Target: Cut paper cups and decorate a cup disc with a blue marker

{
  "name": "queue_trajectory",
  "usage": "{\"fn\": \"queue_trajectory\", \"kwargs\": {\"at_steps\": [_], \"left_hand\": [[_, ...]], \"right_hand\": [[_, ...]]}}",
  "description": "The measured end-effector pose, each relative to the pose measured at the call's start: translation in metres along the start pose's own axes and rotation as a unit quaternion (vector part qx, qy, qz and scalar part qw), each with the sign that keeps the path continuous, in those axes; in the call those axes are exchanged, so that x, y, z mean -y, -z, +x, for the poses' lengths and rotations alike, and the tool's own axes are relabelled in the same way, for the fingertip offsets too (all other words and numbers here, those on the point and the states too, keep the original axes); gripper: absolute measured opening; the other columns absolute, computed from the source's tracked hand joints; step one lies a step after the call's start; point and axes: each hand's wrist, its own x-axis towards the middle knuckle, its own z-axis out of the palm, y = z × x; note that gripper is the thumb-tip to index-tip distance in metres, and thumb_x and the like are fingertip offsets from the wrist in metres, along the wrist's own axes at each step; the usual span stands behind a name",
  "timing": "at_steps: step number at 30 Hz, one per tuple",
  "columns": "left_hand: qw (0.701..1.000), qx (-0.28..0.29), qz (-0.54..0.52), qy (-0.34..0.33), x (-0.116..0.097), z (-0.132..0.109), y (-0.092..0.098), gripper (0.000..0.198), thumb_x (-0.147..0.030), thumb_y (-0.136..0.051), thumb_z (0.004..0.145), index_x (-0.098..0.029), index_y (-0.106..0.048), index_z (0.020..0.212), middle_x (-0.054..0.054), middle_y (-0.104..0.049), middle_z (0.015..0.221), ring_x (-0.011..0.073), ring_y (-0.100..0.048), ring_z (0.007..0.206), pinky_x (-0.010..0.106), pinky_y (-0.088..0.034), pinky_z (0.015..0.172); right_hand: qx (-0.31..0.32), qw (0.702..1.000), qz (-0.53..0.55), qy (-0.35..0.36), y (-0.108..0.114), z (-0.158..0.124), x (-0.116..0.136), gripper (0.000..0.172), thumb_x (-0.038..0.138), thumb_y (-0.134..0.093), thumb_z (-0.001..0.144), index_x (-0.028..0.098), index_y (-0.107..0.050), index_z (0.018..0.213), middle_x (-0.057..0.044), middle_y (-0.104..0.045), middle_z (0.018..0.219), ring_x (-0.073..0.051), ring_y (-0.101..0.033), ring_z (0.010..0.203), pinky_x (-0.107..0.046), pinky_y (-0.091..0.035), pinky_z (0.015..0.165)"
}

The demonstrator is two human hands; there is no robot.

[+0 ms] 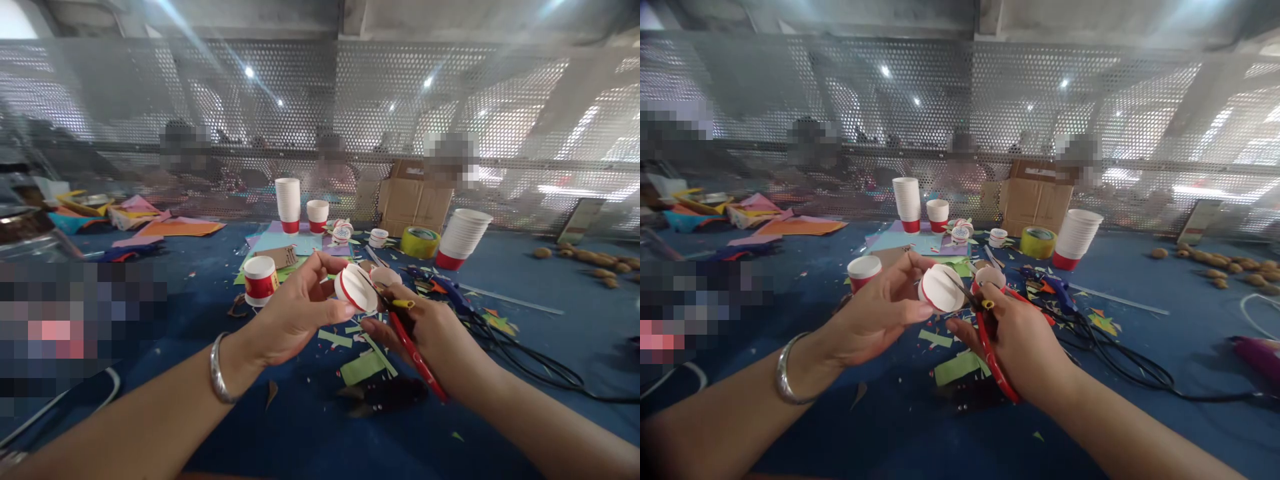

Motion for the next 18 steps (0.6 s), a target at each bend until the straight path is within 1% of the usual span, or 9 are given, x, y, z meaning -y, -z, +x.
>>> {"fn": "queue_trajectory", "kwargs": {"at_steps": [5, 9, 11, 13, 15, 18], "left_hand": [[1.0, -0.012, 0.01, 0.008, 0.0, -0.001, -0.001, 0.048, -0.015, -0.086, 0.07, -0.02, -0.057, 0.108, 0.001, -0.066, 0.105, 0.0105, -0.061, 0.095, 0.022, -0.05, 0.078], [1.0, -0.017, 0.013, 0.006, -0.001, -0.001, -0.002, 0.048, -0.015, -0.086, 0.07, -0.02, -0.057, 0.107, 0.001, -0.065, 0.105, 0.0102, -0.06, 0.095, 0.021, -0.049, 0.077], [1.0, -0.019, 0.012, 0.001, -0.002, -0.001, -0.002, 0.046, -0.014, -0.086, 0.069, -0.019, -0.057, 0.105, 0.0, -0.065, 0.105, 0.0099, -0.06, 0.095, 0.02, -0.049, 0.076], [1.0, -0.025, 0.012, 0.001, -0.003, -0.002, -0.003, 0.045, -0.014, -0.086, 0.069, -0.019, -0.058, 0.104, 0.0, -0.064, 0.104, 0.0098, -0.06, 0.094, 0.02, -0.049, 0.075], [1.0, -0.03, 0.009, 0.004, -0.003, -0.002, -0.004, 0.045, -0.014, -0.085, 0.069, -0.019, -0.058, 0.104, 0.001, -0.065, 0.103, 0.0102, -0.061, 0.092, 0.021, -0.049, 0.074], [0.999, -0.038, 0.003, 0.013, -0.004, -0.002, -0.005, 0.045, -0.015, -0.085, 0.069, -0.018, -0.058, 0.105, 0.001, -0.066, 0.1, 0.0111, -0.062, 0.088, 0.023, -0.05, 0.074]], "right_hand": [[0.024, 0.999, 0.03, -0.011, -0.001, -0.002, -0.002, 0.041, 0.055, -0.06, 0.089, 0.021, -0.062, 0.112, -0.002, -0.07, 0.065, -0.019, -0.065, 0.058, -0.025, -0.047, 0.053], [0.006, 1.0, 0.022, -0.012, -0.001, -0.003, -0.003, 0.039, 0.052, -0.055, 0.091, 0.019, -0.064, 0.111, -0.001, -0.067, 0.059, -0.018, -0.061, 0.054, -0.024, -0.046, 0.051], [-0.002, 1.0, 0.006, -0.009, 0.001, -0.002, -0.002, 0.039, 0.053, -0.054, 0.092, 0.019, -0.066, 0.109, -0.003, -0.068, 0.061, -0.017, -0.061, 0.055, -0.024, -0.046, 0.053], [0.009, 1.0, -0.014, -0.013, 0.006, -0.001, 0.0, 0.041, 0.053, -0.052, 0.092, 0.019, -0.068, 0.107, -0.004, -0.069, 0.063, -0.017, -0.06, 0.055, -0.025, -0.046, 0.053], [0.017, 0.999, -0.032, -0.019, 0.009, 0.0, 0.002, 0.043, 0.052, -0.049, 0.092, 0.018, -0.07, 0.107, -0.002, -0.064, 0.056, -0.017, -0.055, 0.048, -0.025, -0.043, 0.049], [-0.004, 0.999, -0.053, -0.006, 0.012, 0.0, 0.003, 0.044, 0.048, -0.046, 0.092, 0.016, -0.072, 0.108, 0.001, -0.054, 0.045, -0.016, -0.046, 0.04, -0.025, -0.035, 0.042]]}}
